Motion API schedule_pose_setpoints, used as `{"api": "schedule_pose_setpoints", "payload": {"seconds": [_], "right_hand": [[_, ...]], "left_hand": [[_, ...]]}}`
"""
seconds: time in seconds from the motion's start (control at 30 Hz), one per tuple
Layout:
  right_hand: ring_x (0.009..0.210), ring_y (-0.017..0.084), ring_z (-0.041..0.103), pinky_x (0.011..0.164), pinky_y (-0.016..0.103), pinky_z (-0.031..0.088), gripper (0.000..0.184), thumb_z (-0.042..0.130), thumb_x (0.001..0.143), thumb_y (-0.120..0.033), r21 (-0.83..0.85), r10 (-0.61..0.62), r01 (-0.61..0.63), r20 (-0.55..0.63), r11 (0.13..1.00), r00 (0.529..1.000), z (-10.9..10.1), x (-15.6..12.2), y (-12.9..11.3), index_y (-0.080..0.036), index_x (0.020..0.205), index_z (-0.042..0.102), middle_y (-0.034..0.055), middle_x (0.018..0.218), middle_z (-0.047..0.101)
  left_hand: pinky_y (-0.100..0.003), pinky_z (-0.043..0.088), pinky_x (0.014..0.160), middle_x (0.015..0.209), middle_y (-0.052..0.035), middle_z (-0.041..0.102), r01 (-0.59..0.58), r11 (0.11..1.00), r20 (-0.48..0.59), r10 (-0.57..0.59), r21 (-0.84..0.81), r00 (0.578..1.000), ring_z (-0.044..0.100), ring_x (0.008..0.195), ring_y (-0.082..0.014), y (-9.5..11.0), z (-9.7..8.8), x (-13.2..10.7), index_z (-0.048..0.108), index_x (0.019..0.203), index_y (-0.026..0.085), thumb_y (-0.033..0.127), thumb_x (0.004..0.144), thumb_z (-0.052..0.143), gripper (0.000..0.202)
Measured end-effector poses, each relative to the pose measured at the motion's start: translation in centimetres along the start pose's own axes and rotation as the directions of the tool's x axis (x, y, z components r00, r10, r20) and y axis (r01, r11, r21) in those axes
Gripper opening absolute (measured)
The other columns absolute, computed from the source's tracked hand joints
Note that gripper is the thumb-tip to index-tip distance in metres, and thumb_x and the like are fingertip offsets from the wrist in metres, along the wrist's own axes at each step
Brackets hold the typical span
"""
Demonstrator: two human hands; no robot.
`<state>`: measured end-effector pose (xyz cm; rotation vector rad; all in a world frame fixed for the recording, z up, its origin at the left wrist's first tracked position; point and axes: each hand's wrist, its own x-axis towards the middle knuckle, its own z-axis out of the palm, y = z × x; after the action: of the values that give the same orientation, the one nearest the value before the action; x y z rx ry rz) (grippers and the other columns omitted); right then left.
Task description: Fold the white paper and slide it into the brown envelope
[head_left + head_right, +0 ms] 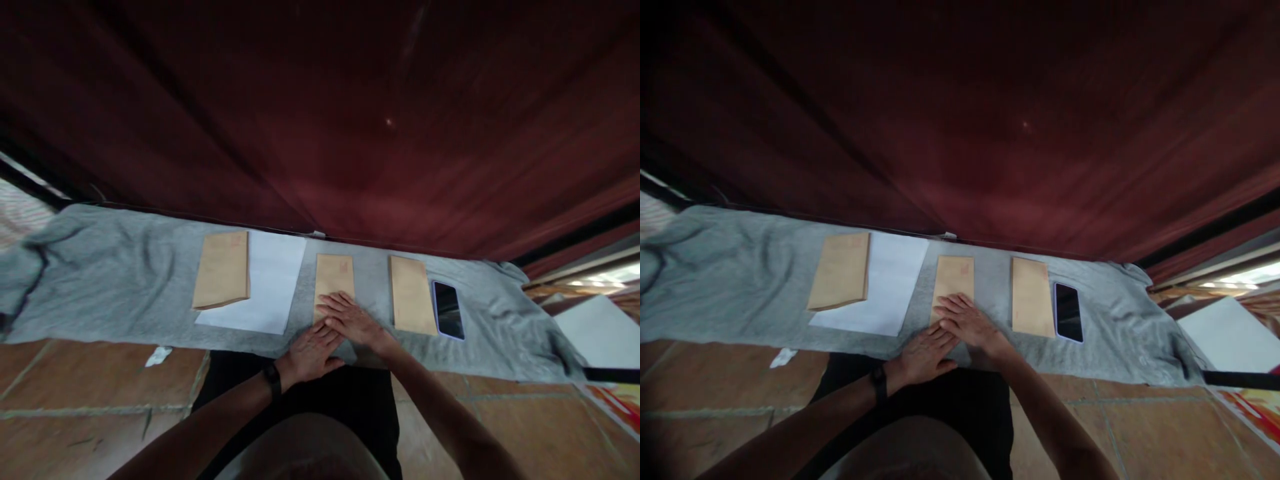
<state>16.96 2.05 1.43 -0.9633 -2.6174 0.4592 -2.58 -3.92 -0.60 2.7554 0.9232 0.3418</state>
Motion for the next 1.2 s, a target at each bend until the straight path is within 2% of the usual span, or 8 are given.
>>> {"api": "schedule_pose_setpoints", "payload": {"seconds": [0.17, 0.4, 0.53, 0.63, 0.73, 0.97, 1.2], "right_hand": [[0.147, 0.019, 0.038, 0.126, 0.046, 0.027, 0.048, 0.050, 0.103, -0.029, -0.111, -0.011, 0.011, 0.006, 0.994, 1.000, 0.7, 3.4, 3.2, -0.032, 0.150, 0.045, -0.0019, 0.159, 0.042], [0.149, 0.021, 0.035, 0.126, 0.047, 0.023, 0.049, 0.041, 0.106, -0.035, -0.270, 0.125, -0.128, -0.030, 0.954, 0.992, 0.6, 7.4, 7.3, -0.027, 0.154, 0.041, 0.0023, 0.162, 0.036], [0.150, 0.022, 0.033, 0.126, 0.047, 0.022, 0.050, 0.036, 0.107, -0.038, -0.314, 0.225, -0.228, -0.047, 0.922, 0.973, -0.1, 8.6, 8.4, -0.024, 0.155, 0.039, 0.0043, 0.163, 0.033], [0.151, 0.024, 0.032, 0.125, 0.048, 0.022, 0.052, 0.034, 0.107, -0.039, -0.332, 0.302, -0.307, -0.069, 0.892, 0.951, -0.3, 8.8, 8.3, -0.024, 0.157, 0.037, 0.0056, 0.164, 0.030], [0.151, 0.024, 0.031, 0.126, 0.049, 0.021, 0.053, 0.034, 0.107, -0.038, -0.340, 0.310, -0.315, -0.072, 0.886, 0.948, 0.0, 8.2, 7.4, -0.023, 0.157, 0.035, 0.0059, 0.165, 0.028], [0.153, 0.020, 0.027, 0.128, 0.047, 0.017, 0.053, 0.032, 0.108, -0.036, -0.292, 0.168, -0.157, 0.010, 0.943, 0.986, 0.9, 3.5, 4.3, -0.020, 0.158, 0.031, 0.0050, 0.165, 0.029], [0.150, 0.021, 0.034, 0.126, 0.049, 0.027, 0.053, 0.038, 0.106, -0.029, -0.179, 0.127, -0.132, -0.034, 0.975, 0.991, 0.9, -1.1, 0.9, -0.024, 0.158, 0.031, 0.0080, 0.162, 0.035]], "left_hand": [[-0.041, 0.025, 0.123, 0.158, -0.0110, 0.044, -0.057, 0.997, 0.017, 0.058, -0.054, 0.998, 0.040, 0.146, -0.0248, -0.3, -0.8, 0.3, 0.038, 0.154, 0.017, 0.057, 0.098, 0.049, 0.069], [-0.039, 0.022, 0.124, 0.163, -0.0087, 0.036, -0.032, 0.995, 0.034, 0.035, -0.096, 0.999, 0.033, 0.150, -0.0231, 0.2, -2.0, 0.4, 0.032, 0.156, 0.019, 0.053, 0.097, 0.054, 0.072], [-0.041, 0.021, 0.125, 0.165, -0.0083, 0.032, -0.033, 0.993, 0.049, 0.039, -0.110, 0.998, 0.031, 0.151, -0.0237, 0.1, -2.0, 0.4, 0.029, 0.158, 0.020, 0.052, 0.098, 0.051, 0.071], [-0.041, 0.020, 0.125, 0.164, -0.0091, 0.032, -0.039, 0.993, 0.054, 0.044, -0.108, 0.998, 0.030, 0.152, -0.0237, 0.0, -2.0, 0.5, 0.029, 0.158, 0.020, 0.052, 0.099, 0.050, 0.071], [-0.040, 0.020, 0.125, 0.163, -0.0090, 0.035, -0.044, 0.995, 0.050, 0.049, -0.094, 0.998, 0.030, 0.152, -0.0230, 0.1, -2.1, 0.5, 0.031, 0.157, 0.019, 0.053, 0.100, 0.048, 0.069], [-0.037, 0.020, 0.124, 0.160, -0.0096, 0.042, -0.068, 0.998, 0.016, 0.068, -0.004, 0.998, 0.036, 0.149, -0.0213, -0.3, -1.2, 0.4, 0.035, 0.156, 0.018, 0.058, 0.101, 0.042, 0.068], [-0.039, 0.026, 0.122, 0.147, -0.0103, 0.057, -0.055, 0.997, -0.075, 0.059, 0.048, 0.995, 0.046, 0.142, -0.0224, -0.2, -0.4, 0.2, 0.051, 0.143, 0.017, 0.050, 0.101, 0.047, 0.054]]}}
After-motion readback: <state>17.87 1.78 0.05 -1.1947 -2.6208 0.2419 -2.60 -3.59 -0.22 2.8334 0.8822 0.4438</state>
